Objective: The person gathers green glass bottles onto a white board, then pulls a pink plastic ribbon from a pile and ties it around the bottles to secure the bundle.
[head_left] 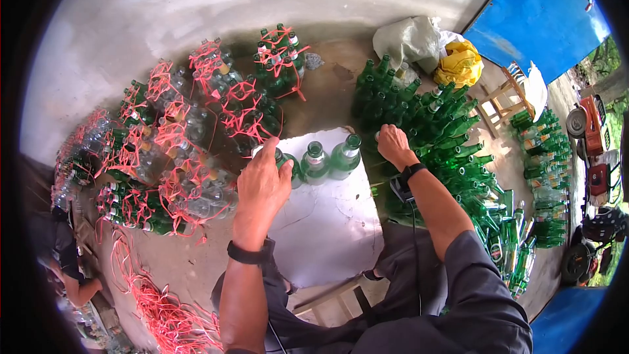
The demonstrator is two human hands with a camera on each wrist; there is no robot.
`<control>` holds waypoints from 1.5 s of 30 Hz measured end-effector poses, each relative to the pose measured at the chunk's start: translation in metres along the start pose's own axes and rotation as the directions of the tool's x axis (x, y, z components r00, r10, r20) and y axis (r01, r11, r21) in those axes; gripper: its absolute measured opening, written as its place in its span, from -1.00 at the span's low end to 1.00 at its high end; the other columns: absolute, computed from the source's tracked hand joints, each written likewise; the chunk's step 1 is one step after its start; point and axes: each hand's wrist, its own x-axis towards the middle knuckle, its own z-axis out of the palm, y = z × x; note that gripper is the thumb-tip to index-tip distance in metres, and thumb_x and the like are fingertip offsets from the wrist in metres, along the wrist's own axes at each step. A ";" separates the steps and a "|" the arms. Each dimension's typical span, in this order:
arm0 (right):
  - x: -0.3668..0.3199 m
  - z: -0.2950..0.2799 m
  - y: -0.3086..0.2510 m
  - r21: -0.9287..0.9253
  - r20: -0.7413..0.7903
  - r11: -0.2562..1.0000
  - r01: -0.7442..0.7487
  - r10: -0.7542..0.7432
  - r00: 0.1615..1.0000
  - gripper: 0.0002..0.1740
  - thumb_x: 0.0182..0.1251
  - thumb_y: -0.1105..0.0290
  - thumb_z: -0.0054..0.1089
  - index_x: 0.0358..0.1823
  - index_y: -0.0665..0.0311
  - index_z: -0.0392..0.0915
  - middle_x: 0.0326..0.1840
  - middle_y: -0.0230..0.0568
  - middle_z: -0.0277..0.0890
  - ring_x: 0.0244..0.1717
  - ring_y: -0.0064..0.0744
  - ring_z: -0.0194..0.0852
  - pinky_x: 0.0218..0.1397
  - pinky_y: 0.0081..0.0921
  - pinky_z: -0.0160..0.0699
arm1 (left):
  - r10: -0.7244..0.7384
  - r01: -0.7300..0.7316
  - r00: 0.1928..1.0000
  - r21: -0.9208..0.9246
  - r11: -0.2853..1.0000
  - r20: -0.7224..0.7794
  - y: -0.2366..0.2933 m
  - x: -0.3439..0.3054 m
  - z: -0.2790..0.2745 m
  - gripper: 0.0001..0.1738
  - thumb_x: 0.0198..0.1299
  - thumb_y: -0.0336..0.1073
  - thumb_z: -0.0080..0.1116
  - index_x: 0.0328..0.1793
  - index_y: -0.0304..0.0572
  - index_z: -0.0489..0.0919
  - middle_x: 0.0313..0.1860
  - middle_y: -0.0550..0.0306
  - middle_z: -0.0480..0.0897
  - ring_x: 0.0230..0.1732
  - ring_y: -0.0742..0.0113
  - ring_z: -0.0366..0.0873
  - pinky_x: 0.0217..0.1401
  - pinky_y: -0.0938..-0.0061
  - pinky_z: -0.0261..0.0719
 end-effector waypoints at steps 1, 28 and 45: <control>-0.003 -0.007 0.001 -0.011 0.037 1.000 -0.028 0.029 0.999 -0.83 0.20 0.46 0.10 -0.25 0.43 0.55 -0.22 0.20 0.61 -0.16 0.18 0.64 -0.08 -0.08 0.64 | -0.016 0.016 1.000 -0.007 1.000 0.003 -0.001 0.000 0.002 -0.43 0.23 -0.26 0.25 0.34 -0.21 0.37 0.08 -0.21 0.63 0.05 -0.20 0.62 0.05 0.05 0.58; -0.142 -0.231 -0.100 0.020 0.122 0.988 0.151 -0.152 0.981 -0.60 0.18 0.21 0.23 -0.49 0.51 0.61 -0.47 0.26 0.57 -0.29 0.25 0.61 -0.12 -0.01 0.61 | 0.282 -0.292 0.956 -0.338 0.895 -0.080 0.032 -0.071 -0.013 -0.75 0.19 -0.32 0.27 -0.01 -0.17 0.61 -0.20 -0.07 0.68 -0.40 0.04 0.66 -0.32 0.24 0.59; -0.189 -0.180 -0.180 0.303 0.154 0.871 0.386 -0.445 0.882 -0.76 0.08 0.30 0.23 -0.40 0.38 0.65 -0.43 0.09 0.65 -0.32 0.06 0.68 -0.20 -0.13 0.65 | 0.219 -0.148 0.969 -0.445 0.883 0.113 0.039 -0.126 0.044 -0.65 0.13 -0.46 0.16 0.09 -0.18 0.50 -0.29 -0.30 0.65 -0.16 -0.35 0.60 -0.19 0.00 0.58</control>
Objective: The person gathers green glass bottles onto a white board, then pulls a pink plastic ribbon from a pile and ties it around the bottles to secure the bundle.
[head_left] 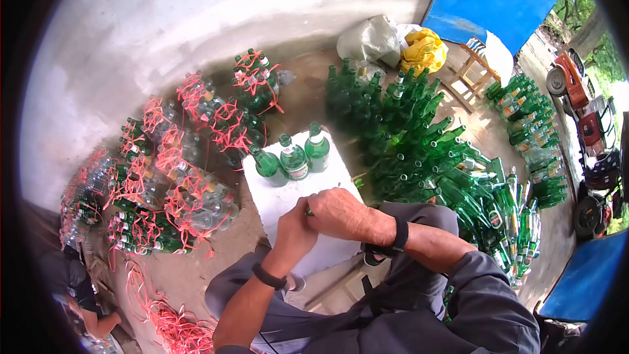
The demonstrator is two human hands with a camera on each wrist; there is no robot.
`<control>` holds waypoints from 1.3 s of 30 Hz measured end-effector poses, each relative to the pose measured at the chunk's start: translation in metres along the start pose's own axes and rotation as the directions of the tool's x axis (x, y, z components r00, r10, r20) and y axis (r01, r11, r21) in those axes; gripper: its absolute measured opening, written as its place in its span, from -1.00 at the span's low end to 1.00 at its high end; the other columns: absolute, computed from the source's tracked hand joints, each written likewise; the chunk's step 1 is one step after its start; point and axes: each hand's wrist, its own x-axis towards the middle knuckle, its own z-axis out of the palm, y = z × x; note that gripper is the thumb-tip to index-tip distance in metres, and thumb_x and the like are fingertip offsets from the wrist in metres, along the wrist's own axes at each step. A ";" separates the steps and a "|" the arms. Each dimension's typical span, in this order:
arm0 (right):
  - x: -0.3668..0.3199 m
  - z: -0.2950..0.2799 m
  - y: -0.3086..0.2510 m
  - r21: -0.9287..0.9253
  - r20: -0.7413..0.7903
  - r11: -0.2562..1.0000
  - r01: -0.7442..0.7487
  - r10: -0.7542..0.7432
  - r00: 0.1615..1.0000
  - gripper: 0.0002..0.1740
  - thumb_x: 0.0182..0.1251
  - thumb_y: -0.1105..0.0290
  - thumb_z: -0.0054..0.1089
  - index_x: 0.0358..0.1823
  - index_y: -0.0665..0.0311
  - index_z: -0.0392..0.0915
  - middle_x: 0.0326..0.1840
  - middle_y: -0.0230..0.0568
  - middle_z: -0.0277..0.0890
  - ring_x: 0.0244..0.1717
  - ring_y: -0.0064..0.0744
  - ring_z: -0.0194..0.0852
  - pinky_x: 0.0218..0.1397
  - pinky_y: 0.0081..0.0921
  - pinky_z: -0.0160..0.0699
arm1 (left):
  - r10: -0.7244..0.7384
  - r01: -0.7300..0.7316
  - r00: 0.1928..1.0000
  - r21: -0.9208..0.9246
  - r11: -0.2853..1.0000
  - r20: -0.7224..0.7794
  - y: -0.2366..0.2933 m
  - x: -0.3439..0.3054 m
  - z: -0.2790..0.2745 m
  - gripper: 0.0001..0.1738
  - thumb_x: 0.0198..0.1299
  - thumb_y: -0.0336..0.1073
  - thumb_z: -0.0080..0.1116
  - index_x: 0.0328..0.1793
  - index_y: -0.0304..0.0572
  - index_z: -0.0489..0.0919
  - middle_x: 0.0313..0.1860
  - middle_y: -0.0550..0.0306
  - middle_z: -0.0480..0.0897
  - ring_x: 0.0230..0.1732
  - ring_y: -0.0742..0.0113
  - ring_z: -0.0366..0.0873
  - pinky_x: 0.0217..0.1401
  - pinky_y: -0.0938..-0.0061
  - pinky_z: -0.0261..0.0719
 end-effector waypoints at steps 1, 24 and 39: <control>0.001 0.003 0.002 0.044 -0.022 0.999 0.029 -0.028 0.999 -0.74 0.13 0.28 0.22 -0.39 0.39 0.63 -0.44 0.10 0.63 -0.32 0.11 0.66 -0.21 -0.11 0.63 | -0.007 0.007 1.000 0.008 1.000 -0.004 0.002 0.000 -0.004 -0.65 0.13 -0.46 0.16 0.09 -0.18 0.50 -0.29 -0.30 0.65 -0.16 -0.35 0.60 -0.19 0.00 0.58; -0.018 0.013 0.008 -0.058 0.111 0.987 0.152 -0.145 0.983 -0.61 0.30 0.15 0.28 -0.38 0.40 0.54 -0.45 0.02 0.60 -0.41 -0.02 0.66 -0.34 -0.16 0.60 | -0.187 0.170 0.920 -0.081 0.982 -0.344 -0.048 0.030 -0.051 -0.73 0.23 -0.44 0.22 0.03 -0.25 0.48 -0.33 0.12 0.60 -0.53 0.41 0.62 -0.49 0.50 0.55; -0.015 0.024 0.007 -0.069 0.239 0.979 0.192 -0.171 0.956 -0.63 0.30 0.14 0.27 -0.33 0.39 0.58 -0.38 0.06 0.63 -0.32 0.04 0.68 -0.24 -0.13 0.61 | -0.218 0.287 0.926 0.202 0.936 -0.307 -0.051 0.035 -0.047 -0.51 0.22 -0.17 0.27 0.21 -0.05 0.38 -0.23 -0.18 0.66 -0.26 -0.25 0.65 -0.22 0.02 0.56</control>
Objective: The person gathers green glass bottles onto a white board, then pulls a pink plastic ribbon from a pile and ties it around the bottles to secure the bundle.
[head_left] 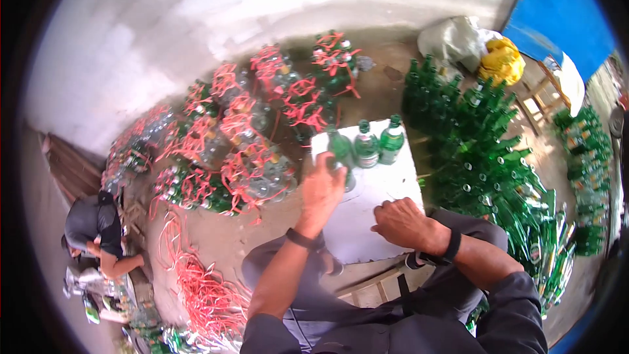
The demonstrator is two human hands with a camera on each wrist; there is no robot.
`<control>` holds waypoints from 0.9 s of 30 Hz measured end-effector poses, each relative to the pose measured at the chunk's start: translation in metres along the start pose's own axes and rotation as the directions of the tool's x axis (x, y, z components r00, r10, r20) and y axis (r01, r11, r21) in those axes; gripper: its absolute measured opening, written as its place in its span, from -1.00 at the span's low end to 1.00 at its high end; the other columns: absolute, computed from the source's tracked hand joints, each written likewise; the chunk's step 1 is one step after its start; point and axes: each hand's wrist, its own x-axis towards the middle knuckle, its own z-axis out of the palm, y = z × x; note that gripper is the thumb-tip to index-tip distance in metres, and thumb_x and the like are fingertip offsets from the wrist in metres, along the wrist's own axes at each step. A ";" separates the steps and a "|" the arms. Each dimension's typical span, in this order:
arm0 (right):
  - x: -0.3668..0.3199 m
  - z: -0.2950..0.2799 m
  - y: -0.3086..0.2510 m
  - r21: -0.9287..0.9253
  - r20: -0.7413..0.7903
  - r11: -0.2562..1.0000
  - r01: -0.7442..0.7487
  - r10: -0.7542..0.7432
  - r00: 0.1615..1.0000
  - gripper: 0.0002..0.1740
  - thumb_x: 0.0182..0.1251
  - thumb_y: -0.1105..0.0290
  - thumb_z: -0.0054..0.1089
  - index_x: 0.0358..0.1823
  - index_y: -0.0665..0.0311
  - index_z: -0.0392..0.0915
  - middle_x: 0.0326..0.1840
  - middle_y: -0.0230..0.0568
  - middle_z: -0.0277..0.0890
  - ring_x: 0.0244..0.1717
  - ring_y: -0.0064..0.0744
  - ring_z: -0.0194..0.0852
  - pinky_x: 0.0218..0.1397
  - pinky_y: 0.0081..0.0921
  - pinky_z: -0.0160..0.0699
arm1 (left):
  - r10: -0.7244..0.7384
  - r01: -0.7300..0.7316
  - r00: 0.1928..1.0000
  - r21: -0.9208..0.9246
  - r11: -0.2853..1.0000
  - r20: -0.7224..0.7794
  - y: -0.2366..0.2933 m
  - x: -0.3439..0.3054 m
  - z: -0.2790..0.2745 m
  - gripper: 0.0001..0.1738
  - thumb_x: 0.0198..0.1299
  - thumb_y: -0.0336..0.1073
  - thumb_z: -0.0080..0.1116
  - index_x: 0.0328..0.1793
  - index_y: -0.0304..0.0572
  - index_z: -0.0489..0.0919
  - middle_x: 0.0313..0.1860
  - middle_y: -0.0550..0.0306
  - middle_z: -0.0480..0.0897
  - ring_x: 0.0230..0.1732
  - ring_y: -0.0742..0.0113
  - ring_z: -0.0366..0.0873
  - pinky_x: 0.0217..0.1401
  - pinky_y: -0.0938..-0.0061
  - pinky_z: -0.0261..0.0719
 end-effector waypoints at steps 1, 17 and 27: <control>0.000 0.000 0.000 -0.013 -0.006 1.000 -0.005 0.005 1.000 -0.65 0.29 0.16 0.28 -0.34 0.38 0.59 -0.39 0.03 0.63 -0.35 -0.01 0.68 -0.28 -0.16 0.60 | 0.022 -0.022 1.000 0.000 1.000 -0.019 0.002 -0.002 0.000 -0.47 0.22 -0.17 0.27 0.26 -0.03 0.34 -0.23 -0.20 0.66 -0.25 -0.26 0.65 -0.22 0.01 0.56; 0.008 -0.030 0.008 0.181 -0.141 0.983 -0.036 0.062 0.988 -0.65 0.24 0.14 0.33 -0.22 0.34 0.67 -0.34 -0.07 0.68 -0.29 -0.05 0.68 -0.15 -0.17 0.61 | 0.008 -0.007 1.000 0.014 1.000 -0.024 0.011 -0.008 -0.020 -0.19 0.19 -0.22 0.25 0.51 -0.21 0.13 0.25 -0.26 0.52 -0.02 -0.24 0.64 -0.02 0.04 0.64; -0.029 -0.140 -0.060 0.408 -0.502 0.887 0.217 0.020 0.864 -0.51 0.06 0.54 0.45 0.08 0.39 0.57 -0.26 -0.16 0.64 -0.49 -0.50 0.52 -0.38 -0.53 0.55 | 0.100 -0.118 0.977 -0.086 0.989 -0.188 -0.014 -0.039 -0.049 -0.24 0.16 -0.18 0.29 0.42 -0.33 0.24 0.24 -0.37 0.50 0.23 -0.30 0.49 0.27 0.05 0.48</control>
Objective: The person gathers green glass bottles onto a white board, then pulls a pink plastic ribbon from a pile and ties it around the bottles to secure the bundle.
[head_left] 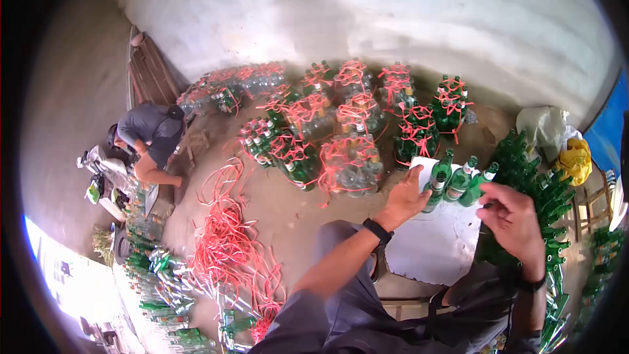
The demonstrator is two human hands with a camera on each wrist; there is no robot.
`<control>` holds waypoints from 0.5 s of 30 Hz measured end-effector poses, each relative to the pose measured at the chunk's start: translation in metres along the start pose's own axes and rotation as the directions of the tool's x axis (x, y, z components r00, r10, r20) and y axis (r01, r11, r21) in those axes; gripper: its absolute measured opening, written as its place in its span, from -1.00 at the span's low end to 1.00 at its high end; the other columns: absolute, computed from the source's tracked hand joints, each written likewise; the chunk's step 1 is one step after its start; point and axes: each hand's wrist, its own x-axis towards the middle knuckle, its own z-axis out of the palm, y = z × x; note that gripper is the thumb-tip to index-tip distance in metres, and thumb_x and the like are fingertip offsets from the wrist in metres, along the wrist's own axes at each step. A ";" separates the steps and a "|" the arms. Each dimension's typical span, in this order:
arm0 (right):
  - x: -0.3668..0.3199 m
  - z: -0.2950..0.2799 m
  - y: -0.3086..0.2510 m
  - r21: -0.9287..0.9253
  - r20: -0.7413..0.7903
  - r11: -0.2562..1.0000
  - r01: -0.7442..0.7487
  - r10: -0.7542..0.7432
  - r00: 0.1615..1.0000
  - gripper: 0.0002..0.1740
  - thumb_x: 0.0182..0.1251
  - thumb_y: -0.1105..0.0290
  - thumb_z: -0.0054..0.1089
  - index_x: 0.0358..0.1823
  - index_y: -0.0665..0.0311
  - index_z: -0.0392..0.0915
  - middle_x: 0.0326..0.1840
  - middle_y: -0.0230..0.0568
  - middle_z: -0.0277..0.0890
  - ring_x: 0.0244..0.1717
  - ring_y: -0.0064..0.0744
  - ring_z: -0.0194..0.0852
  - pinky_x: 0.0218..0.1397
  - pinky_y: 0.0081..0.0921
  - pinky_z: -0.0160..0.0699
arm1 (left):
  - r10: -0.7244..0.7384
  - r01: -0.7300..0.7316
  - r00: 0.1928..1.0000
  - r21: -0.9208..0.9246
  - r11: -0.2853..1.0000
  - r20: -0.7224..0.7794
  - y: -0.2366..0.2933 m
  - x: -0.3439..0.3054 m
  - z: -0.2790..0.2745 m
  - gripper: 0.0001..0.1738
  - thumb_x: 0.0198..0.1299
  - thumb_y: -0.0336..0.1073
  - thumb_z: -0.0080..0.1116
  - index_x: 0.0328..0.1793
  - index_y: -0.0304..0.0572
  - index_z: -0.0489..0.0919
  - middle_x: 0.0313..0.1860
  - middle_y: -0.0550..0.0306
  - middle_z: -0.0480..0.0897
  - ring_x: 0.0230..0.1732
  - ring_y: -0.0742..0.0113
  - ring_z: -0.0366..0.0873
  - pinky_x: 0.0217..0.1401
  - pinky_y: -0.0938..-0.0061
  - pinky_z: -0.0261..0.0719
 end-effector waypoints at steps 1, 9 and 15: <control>0.000 -0.010 -0.022 0.016 -0.042 1.000 0.014 -0.014 0.999 -0.46 0.06 0.56 0.44 0.14 0.38 0.55 -0.23 -0.17 0.64 -0.47 -0.56 0.50 -0.37 -0.55 0.54 | 0.039 -0.039 0.999 0.030 0.999 0.003 -0.008 -0.002 0.006 -0.25 0.17 -0.18 0.29 0.41 -0.32 0.25 0.22 -0.35 0.51 0.20 -0.30 0.50 0.24 0.04 0.50; -0.016 -0.057 -0.136 0.122 -0.107 0.973 0.198 -0.185 0.977 -0.08 -0.01 0.36 0.49 0.42 0.45 0.27 0.02 -0.06 0.57 -0.43 -0.59 0.47 -0.32 -0.65 0.48 | 0.009 -0.020 0.966 0.038 0.999 0.257 0.015 -0.023 -0.017 -0.37 0.22 -0.17 0.25 0.34 -0.25 0.30 0.12 -0.33 0.58 0.09 -0.32 0.56 0.12 0.00 0.53; -0.020 -0.071 -0.174 0.035 -0.132 0.881 0.472 -0.464 0.876 -0.06 0.02 0.32 0.48 0.44 0.48 0.22 0.06 -0.04 0.55 -0.42 -0.58 0.49 -0.32 -0.65 0.48 | 0.140 -0.137 0.961 -0.026 0.990 0.238 0.014 -0.041 -0.010 -0.42 0.22 -0.18 0.23 0.31 -0.24 0.34 0.12 -0.29 0.60 0.10 -0.29 0.57 0.13 0.04 0.55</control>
